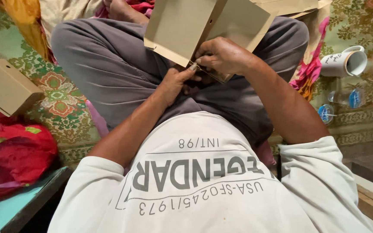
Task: Assembling small cardboard boxes by folding templates and tucking in tabs while sitting on the floor.
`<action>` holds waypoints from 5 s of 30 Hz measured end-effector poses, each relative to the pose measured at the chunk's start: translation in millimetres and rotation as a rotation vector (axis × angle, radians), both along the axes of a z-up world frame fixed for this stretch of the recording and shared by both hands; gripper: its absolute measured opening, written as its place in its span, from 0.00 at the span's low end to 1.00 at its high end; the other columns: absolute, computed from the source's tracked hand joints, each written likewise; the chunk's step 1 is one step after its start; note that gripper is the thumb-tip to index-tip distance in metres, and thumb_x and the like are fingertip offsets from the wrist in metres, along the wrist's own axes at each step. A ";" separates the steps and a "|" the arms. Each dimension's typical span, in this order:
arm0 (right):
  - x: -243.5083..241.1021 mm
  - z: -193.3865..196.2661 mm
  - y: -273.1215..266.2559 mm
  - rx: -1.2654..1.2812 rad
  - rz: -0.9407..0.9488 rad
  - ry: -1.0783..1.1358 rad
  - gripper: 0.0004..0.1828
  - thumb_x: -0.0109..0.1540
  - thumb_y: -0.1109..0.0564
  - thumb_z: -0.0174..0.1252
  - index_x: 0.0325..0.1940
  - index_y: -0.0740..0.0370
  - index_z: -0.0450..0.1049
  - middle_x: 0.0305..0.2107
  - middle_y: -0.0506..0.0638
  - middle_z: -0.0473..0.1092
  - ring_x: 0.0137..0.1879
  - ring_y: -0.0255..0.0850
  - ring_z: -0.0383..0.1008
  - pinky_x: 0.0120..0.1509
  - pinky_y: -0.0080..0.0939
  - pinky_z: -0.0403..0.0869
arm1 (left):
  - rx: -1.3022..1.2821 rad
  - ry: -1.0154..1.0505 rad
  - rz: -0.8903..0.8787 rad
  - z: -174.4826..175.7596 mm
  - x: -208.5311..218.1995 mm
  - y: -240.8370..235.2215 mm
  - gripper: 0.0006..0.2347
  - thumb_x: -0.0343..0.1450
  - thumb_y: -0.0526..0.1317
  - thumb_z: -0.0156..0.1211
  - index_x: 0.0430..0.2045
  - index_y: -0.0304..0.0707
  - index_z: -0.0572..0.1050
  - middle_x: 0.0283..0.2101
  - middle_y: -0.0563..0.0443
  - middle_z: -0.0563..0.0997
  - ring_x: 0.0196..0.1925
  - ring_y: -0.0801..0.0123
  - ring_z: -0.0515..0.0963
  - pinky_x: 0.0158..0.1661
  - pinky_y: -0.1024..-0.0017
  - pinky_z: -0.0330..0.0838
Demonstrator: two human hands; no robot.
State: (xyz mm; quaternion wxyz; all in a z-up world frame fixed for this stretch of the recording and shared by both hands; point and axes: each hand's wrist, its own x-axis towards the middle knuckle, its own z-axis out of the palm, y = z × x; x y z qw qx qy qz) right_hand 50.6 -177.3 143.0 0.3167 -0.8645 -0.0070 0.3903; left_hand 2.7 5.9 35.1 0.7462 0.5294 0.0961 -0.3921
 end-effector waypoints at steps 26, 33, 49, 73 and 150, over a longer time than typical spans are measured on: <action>-6.8 -21.2 -4.7 0.066 -0.026 -0.017 0.09 0.65 0.58 0.55 0.41 0.55 0.81 0.29 0.44 0.77 0.32 0.33 0.73 0.35 0.38 0.70 | 0.016 -0.080 0.046 -25.0 -7.4 -0.7 0.10 0.70 0.43 0.67 0.35 0.35 0.80 0.29 0.46 0.84 0.25 0.74 0.78 0.21 0.81 0.64; -24.8 -52.7 -16.3 0.039 0.161 -0.457 0.09 0.63 0.54 0.64 0.45 0.58 0.83 0.37 0.52 0.81 0.43 0.46 0.80 0.45 0.44 0.74 | 0.005 -0.044 0.093 -33.1 -8.8 -3.0 0.06 0.70 0.38 0.66 0.35 0.37 0.78 0.30 0.50 0.83 0.35 0.74 0.85 0.21 0.82 0.64; -74.1 -72.1 7.0 -0.369 0.229 -1.206 0.12 0.59 0.48 0.64 0.27 0.48 0.68 0.22 0.42 0.65 0.26 0.42 0.73 0.30 0.44 0.69 | -0.118 -0.135 0.141 -26.1 -2.1 -5.6 0.06 0.67 0.30 0.68 0.32 0.24 0.79 0.23 0.42 0.79 0.19 0.65 0.78 0.13 0.74 0.70; -85.1 -64.9 59.0 -0.459 0.247 -1.537 0.04 0.58 0.58 0.56 0.27 0.57 0.72 0.23 0.49 0.62 0.27 0.45 0.65 0.33 0.46 0.61 | 0.218 -0.191 0.403 -1.7 -6.0 2.7 0.17 0.70 0.45 0.72 0.42 0.27 0.78 0.36 0.43 0.80 0.33 0.69 0.76 0.39 0.65 0.79; -122.0 -14.6 -21.1 -0.105 -0.269 -1.375 0.28 0.67 0.45 0.65 0.64 0.65 0.72 0.57 0.63 0.69 0.64 0.57 0.70 0.64 0.55 0.62 | -0.067 -0.227 0.547 -14.3 14.0 14.6 0.15 0.65 0.32 0.74 0.45 0.36 0.79 0.38 0.43 0.85 0.39 0.59 0.88 0.43 0.58 0.83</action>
